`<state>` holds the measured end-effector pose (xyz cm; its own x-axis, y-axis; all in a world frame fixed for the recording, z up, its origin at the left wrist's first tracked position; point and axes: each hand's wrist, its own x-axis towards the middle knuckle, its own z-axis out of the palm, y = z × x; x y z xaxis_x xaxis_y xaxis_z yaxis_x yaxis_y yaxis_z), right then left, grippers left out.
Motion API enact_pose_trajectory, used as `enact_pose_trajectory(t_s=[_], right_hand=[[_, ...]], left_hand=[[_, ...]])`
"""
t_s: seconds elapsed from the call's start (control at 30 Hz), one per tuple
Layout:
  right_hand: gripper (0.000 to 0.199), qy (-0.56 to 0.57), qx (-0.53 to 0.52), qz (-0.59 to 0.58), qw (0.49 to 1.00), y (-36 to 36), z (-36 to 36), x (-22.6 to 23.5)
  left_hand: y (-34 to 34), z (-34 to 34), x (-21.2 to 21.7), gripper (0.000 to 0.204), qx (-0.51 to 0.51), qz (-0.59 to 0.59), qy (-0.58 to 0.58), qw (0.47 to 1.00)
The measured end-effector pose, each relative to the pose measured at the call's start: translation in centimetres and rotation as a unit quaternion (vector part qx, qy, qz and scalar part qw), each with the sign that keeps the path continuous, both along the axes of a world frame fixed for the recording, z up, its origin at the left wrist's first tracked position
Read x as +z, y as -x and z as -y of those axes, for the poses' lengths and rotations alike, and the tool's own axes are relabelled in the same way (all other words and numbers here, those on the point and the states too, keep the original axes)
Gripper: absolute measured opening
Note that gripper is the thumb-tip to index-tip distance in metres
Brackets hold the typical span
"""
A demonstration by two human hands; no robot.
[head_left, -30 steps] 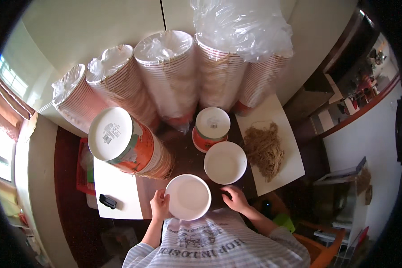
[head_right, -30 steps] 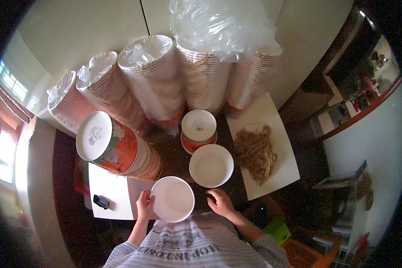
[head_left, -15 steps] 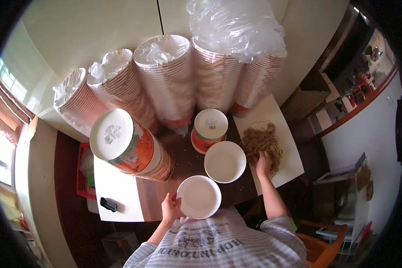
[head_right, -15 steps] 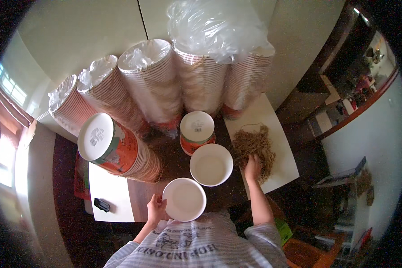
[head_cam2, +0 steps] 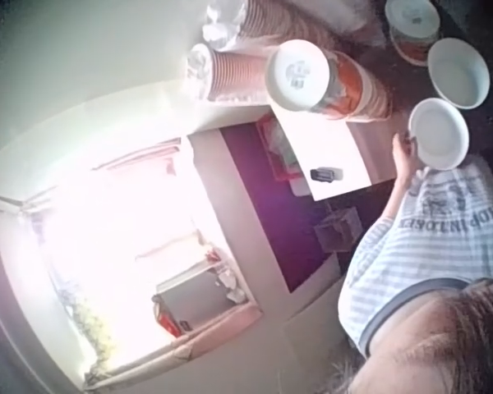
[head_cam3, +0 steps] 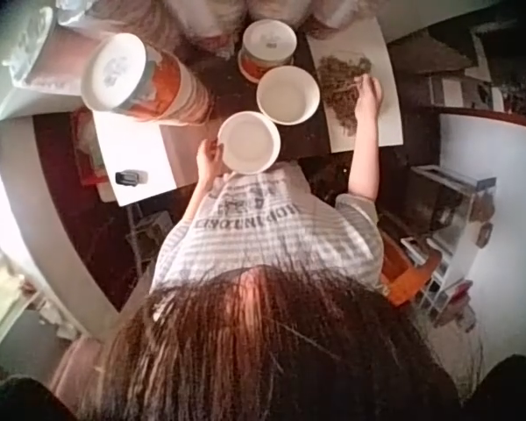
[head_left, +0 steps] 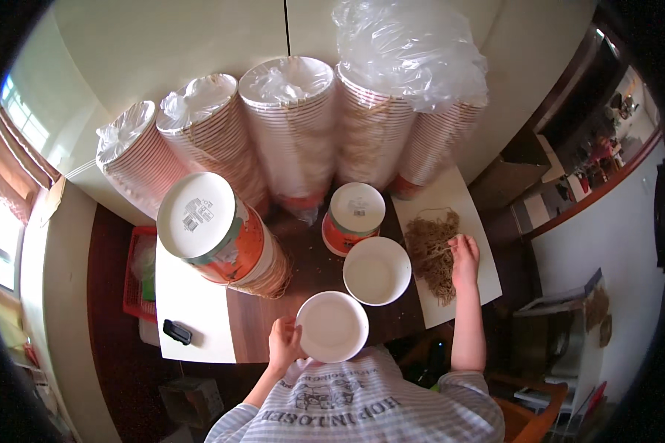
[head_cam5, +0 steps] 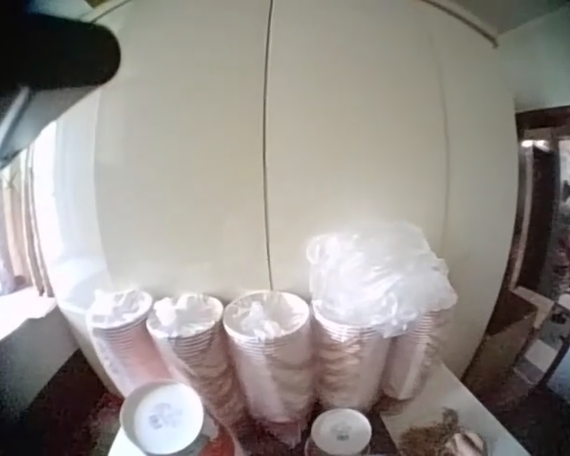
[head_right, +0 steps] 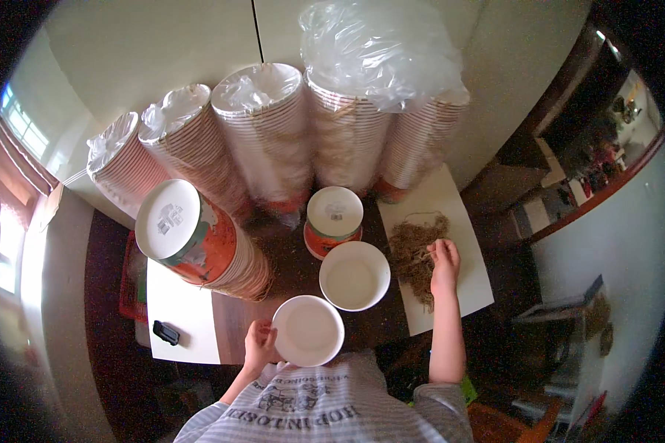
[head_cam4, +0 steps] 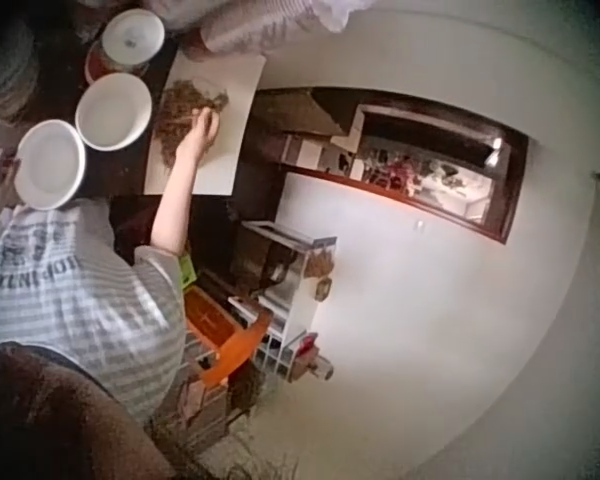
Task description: Manually attaching string handles to decorative paper buckets for packaging.
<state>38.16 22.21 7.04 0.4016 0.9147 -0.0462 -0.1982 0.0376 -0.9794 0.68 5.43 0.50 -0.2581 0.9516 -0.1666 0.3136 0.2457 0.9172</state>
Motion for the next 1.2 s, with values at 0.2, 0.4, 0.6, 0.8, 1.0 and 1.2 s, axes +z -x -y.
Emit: enact_pose_trajectory(t_s=[0.2, 0.4, 0.6, 0.8, 1.0, 1.2], right_hand=[[0.007, -0.028, 0.132, -0.078, 0.988, 5.6, 3.6, 8.6], [0.007, 0.078, 0.406, -0.041, 0.910, 12.7, 7.4, 9.6], [0.006, 0.001, 0.577, 0.031, 0.816, 17.7, 10.5, 10.2], [0.009, 0.075, 0.417, -0.064, 0.904, 14.4, 9.7, 7.8], [0.008, 0.033, 0.276, -0.087, 0.957, 11.2, 8.6, 7.0], [0.007, 0.041, 0.225, -0.072, 0.971, 9.7, 7.7, 5.8]], left_hand=[[0.1, -1.1, 3.2, 0.023, 0.026, -0.165, -0.123, 0.978], [-1.3, -2.5, 8.4, 0.036, -0.115, -0.034, -0.110, 0.987], [-3.0, -1.9, 11.0, 0.036, -0.252, 0.076, -0.107, 0.959], [0.3, -1.5, 9.5, 0.008, -0.180, -0.048, -0.111, 0.976], [3.7, -0.5, 7.4, 0.010, -0.162, -0.083, -0.106, 0.978], [4.6, -0.3, 5.8, 0.010, -0.152, -0.054, -0.090, 0.983]])
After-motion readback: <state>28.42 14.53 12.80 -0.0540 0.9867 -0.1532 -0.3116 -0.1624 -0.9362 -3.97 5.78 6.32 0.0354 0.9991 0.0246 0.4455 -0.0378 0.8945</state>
